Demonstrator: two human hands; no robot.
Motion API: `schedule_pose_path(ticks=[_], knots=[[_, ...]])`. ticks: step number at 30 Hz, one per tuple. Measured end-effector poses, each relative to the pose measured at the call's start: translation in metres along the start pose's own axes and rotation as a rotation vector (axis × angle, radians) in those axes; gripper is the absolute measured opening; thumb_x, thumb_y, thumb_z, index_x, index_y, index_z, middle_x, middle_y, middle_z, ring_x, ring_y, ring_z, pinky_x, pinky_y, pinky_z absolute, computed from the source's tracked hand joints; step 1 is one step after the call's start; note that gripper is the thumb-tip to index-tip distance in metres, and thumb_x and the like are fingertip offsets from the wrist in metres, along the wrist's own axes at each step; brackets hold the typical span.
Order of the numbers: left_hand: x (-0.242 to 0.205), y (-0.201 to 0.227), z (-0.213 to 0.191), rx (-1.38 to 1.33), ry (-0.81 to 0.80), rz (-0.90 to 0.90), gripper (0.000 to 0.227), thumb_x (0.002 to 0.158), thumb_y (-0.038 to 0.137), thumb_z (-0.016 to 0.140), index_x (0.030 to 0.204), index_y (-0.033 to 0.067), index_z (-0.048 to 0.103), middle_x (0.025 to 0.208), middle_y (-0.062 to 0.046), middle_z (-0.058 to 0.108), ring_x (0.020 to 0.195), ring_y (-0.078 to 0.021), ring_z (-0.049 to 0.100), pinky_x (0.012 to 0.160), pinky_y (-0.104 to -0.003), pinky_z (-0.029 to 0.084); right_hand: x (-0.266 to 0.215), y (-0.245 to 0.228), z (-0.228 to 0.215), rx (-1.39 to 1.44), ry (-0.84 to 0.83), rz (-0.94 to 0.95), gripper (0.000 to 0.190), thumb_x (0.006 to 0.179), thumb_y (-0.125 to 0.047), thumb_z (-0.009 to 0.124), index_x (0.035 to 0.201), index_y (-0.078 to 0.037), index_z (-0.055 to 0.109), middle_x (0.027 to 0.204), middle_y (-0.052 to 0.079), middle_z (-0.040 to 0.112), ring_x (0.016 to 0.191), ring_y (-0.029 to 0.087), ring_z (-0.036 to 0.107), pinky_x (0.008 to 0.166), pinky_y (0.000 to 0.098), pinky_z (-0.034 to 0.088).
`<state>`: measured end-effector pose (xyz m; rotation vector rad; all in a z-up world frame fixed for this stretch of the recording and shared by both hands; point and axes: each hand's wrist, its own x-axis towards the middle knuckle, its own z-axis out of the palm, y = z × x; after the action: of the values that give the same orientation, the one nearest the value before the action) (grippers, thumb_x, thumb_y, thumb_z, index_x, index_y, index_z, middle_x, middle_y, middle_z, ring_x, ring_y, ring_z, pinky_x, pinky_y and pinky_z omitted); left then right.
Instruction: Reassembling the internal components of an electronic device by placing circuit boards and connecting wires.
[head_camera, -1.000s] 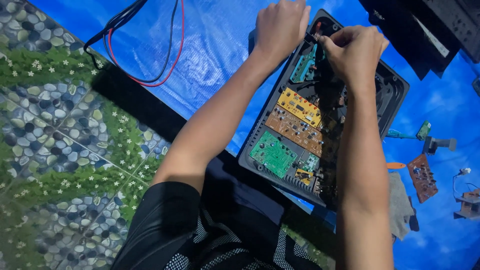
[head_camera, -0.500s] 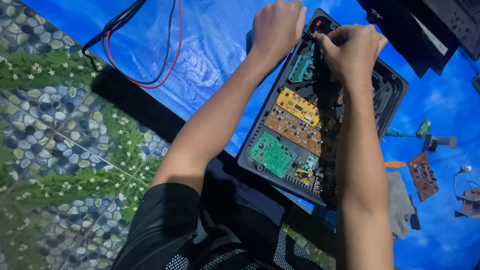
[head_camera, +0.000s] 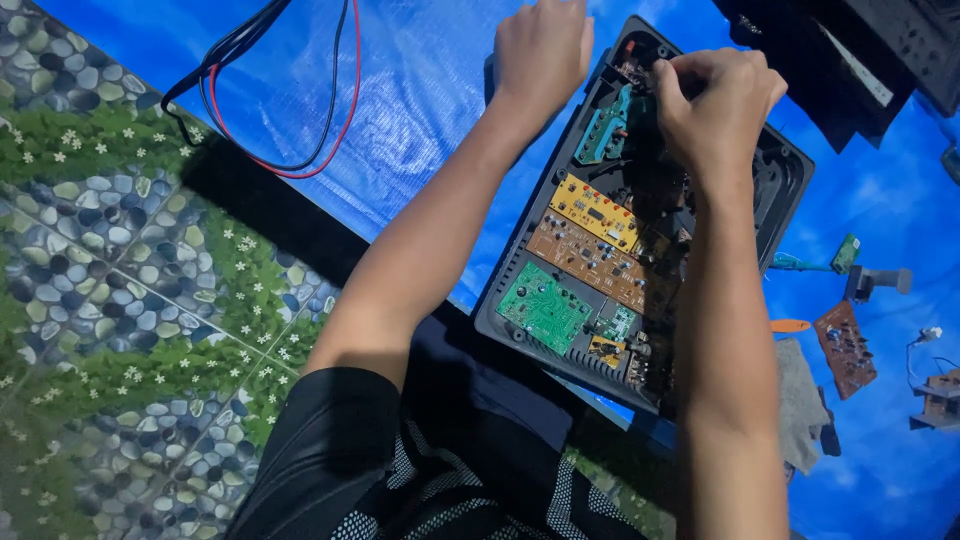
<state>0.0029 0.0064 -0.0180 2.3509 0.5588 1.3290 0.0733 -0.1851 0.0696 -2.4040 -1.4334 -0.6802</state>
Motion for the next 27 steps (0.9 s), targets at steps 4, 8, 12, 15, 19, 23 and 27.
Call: schedule_pose_path(ticks=[4, 8, 12, 15, 19, 23, 27], knots=[[-0.007, -0.008, 0.012, 0.063, -0.066, -0.030, 0.021, 0.079, 0.012, 0.073, 0.098, 0.0064, 0.067, 0.061, -0.012, 0.067, 0.045, -0.0300, 0.062, 0.043, -0.042, 0.049, -0.004, -0.009, -0.023, 0.076, -0.038, -0.023, 0.008, 0.099, -0.011, 0.083, 0.100, -0.003, 0.086, 0.088, 0.010, 0.075, 0.081, 0.025, 0.055, 0.088, 0.0418, 0.037], [-0.009, -0.007, 0.013, 0.026, -0.044, -0.012, 0.019, 0.078, 0.014, 0.076, 0.093, 0.0084, 0.064, 0.065, -0.012, 0.067, 0.045, -0.0316, 0.061, 0.044, -0.043, 0.047, -0.004, -0.013, -0.026, 0.141, -0.018, -0.056, 0.006, 0.092, 0.000, 0.086, 0.097, 0.002, 0.083, 0.104, 0.017, 0.075, 0.092, 0.028, 0.062, 0.079, 0.0395, 0.051], [-0.008, -0.008, 0.012, 0.110, -0.103, -0.038, 0.024, 0.080, 0.014, 0.076, 0.101, 0.0087, 0.066, 0.064, -0.011, 0.069, 0.048, -0.0306, 0.065, 0.047, -0.041, 0.051, -0.001, -0.011, -0.010, 0.111, -0.036, -0.006, 0.007, 0.092, -0.008, 0.084, 0.097, -0.002, 0.084, 0.106, 0.015, 0.074, 0.094, 0.029, 0.062, 0.085, 0.0426, 0.043], [-0.008, -0.009, 0.014, 0.137, -0.142, -0.058, 0.027, 0.081, 0.016, 0.075, 0.105, 0.0101, 0.067, 0.063, -0.010, 0.069, 0.049, -0.0299, 0.066, 0.047, -0.041, 0.052, 0.001, -0.004, 0.002, 0.079, -0.076, 0.048, 0.013, 0.090, -0.013, 0.085, 0.100, -0.003, 0.085, 0.097, 0.014, 0.075, 0.082, 0.029, 0.065, 0.086, 0.0468, 0.038], [-0.007, -0.009, 0.014, 0.124, -0.153, -0.069, 0.027, 0.081, 0.015, 0.076, 0.106, 0.0070, 0.067, 0.063, -0.011, 0.069, 0.047, -0.0292, 0.066, 0.045, -0.040, 0.052, 0.004, 0.005, 0.013, 0.008, -0.107, 0.079, 0.018, 0.083, -0.015, 0.090, 0.097, -0.004, 0.087, 0.090, 0.014, 0.071, 0.073, 0.029, 0.061, 0.084, 0.0475, 0.037], [-0.007, -0.008, 0.013, 0.134, -0.170, -0.086, 0.022, 0.081, 0.015, 0.075, 0.102, 0.0093, 0.068, 0.064, -0.011, 0.070, 0.050, -0.0291, 0.068, 0.047, -0.040, 0.054, 0.007, 0.002, 0.017, 0.022, -0.132, 0.116, 0.014, 0.084, -0.013, 0.089, 0.096, -0.006, 0.087, 0.088, 0.013, 0.067, 0.073, 0.027, 0.058, 0.085, 0.0480, 0.035], [-0.007, -0.007, 0.013, 0.117, -0.157, -0.076, 0.023, 0.080, 0.014, 0.076, 0.101, 0.0091, 0.069, 0.065, -0.010, 0.071, 0.051, -0.0295, 0.069, 0.047, -0.040, 0.054, 0.008, 0.004, 0.022, -0.028, -0.119, 0.117, 0.015, 0.080, -0.014, 0.088, 0.095, -0.013, 0.089, 0.071, 0.005, 0.073, 0.058, 0.021, 0.056, 0.082, 0.0455, 0.037]])
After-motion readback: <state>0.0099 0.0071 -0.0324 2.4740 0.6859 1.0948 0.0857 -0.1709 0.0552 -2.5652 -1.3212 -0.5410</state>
